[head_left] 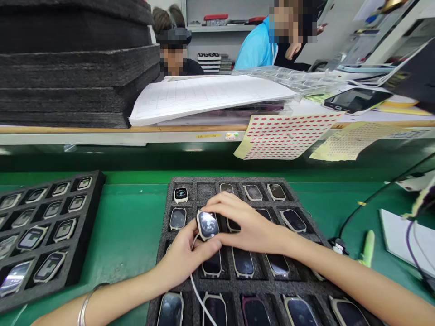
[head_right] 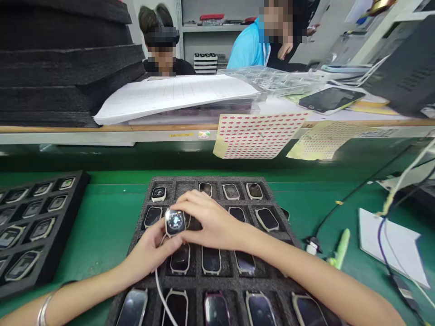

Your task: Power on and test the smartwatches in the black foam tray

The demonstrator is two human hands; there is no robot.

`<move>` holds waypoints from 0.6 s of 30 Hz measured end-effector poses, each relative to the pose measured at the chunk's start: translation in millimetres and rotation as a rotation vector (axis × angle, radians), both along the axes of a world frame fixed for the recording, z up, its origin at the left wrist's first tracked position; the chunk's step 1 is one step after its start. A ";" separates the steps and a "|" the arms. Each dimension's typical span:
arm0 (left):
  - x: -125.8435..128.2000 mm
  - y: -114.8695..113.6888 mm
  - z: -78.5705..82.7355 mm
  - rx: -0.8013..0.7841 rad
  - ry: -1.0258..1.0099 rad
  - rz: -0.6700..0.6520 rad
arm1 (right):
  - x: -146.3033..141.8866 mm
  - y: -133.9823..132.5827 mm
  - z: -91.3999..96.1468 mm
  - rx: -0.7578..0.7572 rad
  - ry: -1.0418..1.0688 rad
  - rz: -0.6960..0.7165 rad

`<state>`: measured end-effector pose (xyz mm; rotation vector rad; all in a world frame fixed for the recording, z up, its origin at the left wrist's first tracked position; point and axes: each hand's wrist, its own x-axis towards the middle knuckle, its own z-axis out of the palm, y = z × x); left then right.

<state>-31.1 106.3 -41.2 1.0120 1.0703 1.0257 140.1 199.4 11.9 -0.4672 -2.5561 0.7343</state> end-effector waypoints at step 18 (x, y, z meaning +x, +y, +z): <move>11.9 4.3 14.5 -0.058 0.000 -0.112 | 24.2 69.1 -3.0 0.175 -0.523 -0.286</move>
